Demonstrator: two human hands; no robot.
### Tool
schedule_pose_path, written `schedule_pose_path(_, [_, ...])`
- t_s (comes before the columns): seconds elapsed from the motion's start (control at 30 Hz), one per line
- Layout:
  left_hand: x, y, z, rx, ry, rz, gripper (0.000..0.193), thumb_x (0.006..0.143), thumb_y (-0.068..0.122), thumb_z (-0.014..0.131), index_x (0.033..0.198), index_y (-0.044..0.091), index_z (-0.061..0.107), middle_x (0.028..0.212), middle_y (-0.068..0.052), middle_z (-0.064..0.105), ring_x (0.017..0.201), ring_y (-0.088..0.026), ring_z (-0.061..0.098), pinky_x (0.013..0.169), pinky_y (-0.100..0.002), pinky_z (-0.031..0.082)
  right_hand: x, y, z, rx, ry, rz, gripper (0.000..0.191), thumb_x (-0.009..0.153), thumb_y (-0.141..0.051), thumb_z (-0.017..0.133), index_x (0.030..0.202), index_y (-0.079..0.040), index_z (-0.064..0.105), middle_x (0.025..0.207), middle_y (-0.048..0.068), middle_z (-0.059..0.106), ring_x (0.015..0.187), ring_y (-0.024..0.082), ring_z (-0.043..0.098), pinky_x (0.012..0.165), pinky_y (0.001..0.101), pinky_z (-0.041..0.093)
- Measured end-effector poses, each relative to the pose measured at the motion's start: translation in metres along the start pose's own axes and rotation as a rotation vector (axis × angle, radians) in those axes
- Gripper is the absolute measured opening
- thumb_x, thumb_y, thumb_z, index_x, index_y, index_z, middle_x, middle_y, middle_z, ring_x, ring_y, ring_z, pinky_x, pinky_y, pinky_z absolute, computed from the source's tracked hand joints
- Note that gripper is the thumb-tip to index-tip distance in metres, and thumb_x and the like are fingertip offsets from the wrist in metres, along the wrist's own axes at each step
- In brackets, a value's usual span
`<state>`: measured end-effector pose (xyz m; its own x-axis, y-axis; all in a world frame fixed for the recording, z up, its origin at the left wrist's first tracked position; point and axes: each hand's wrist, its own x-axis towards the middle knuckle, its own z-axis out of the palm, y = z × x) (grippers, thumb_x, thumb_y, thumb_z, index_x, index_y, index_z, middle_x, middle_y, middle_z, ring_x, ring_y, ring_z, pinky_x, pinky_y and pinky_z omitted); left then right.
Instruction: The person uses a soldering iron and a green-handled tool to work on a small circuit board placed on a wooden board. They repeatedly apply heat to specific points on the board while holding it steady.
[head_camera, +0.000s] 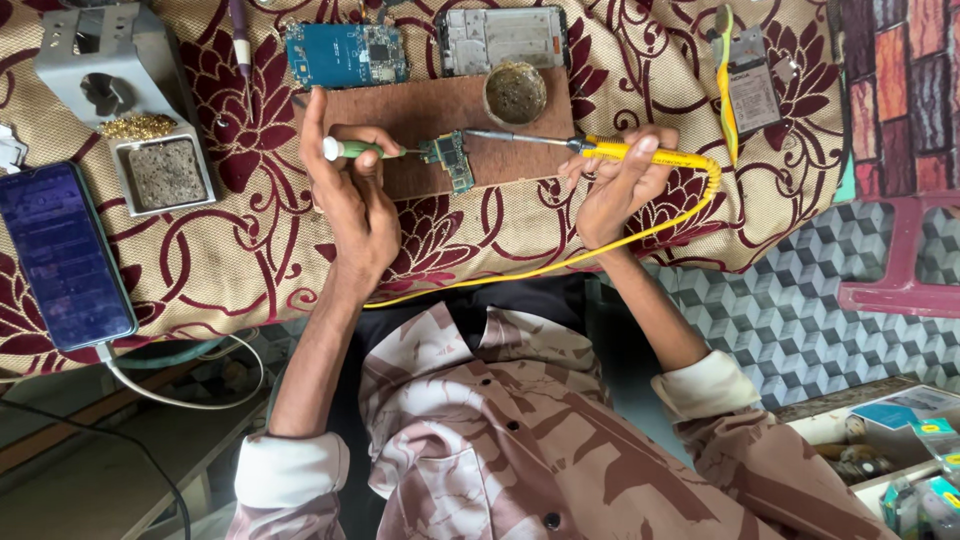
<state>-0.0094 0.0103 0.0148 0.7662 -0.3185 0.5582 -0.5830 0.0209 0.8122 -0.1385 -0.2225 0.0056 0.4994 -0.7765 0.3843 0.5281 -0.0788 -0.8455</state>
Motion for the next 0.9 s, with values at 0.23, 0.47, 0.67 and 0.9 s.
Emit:
schedule_pose_path(0.23, [0.001, 0.0, 0.001, 0.004, -0.007, 0.007, 0.059, 0.116, -0.009, 0.037, 0.166, 0.013, 0.015, 0.1, -0.008, 0.068, 0.074, -0.008, 0.058, 0.061, -0.021, 0.044, 0.003, 0.002, -0.005, -0.031, -0.065, -0.026, 0.032, 0.117, -0.037, 0.04, 0.108, -0.006, 0.038, 0.08, 0.008, 0.048, 0.054, 0.02, 0.055, 0.048, 0.0324, 0.053])
schedule_pose_path(0.47, [0.001, 0.012, 0.0, 0.028, 0.003, -0.029, 0.059, 0.114, -0.011, 0.039, 0.165, 0.009, 0.016, 0.101, -0.011, 0.066, 0.085, -0.013, 0.062, 0.077, -0.027, 0.051, -0.002, 0.002, -0.003, 0.005, -0.061, 0.005, 0.032, 0.118, -0.036, 0.041, 0.109, -0.006, 0.037, 0.082, 0.006, 0.045, 0.055, 0.017, 0.054, 0.05, 0.0362, 0.055])
schedule_pose_path(0.67, [0.006, 0.013, 0.001, -0.007, 0.004, -0.001, 0.068, 0.105, -0.014, 0.036, 0.166, 0.006, 0.015, 0.102, -0.012, 0.067, 0.091, -0.017, 0.065, 0.08, -0.029, 0.053, -0.002, 0.004, -0.002, -0.004, -0.074, 0.0, 0.032, 0.117, -0.036, 0.043, 0.108, -0.006, 0.037, 0.088, 0.006, 0.042, 0.057, 0.019, 0.05, 0.05, 0.0362, 0.054])
schedule_pose_path(0.9, [0.004, 0.011, 0.003, 0.045, 0.025, 0.021, 0.065, 0.11, -0.017, 0.04, 0.164, 0.007, 0.014, 0.1, -0.011, 0.066, 0.093, -0.015, 0.068, 0.086, -0.03, 0.057, 0.008, 0.002, -0.011, -0.13, 0.046, -0.14, 0.036, 0.115, -0.04, 0.043, 0.109, -0.006, 0.035, 0.086, 0.01, 0.048, 0.054, 0.022, 0.057, 0.052, 0.0345, 0.055])
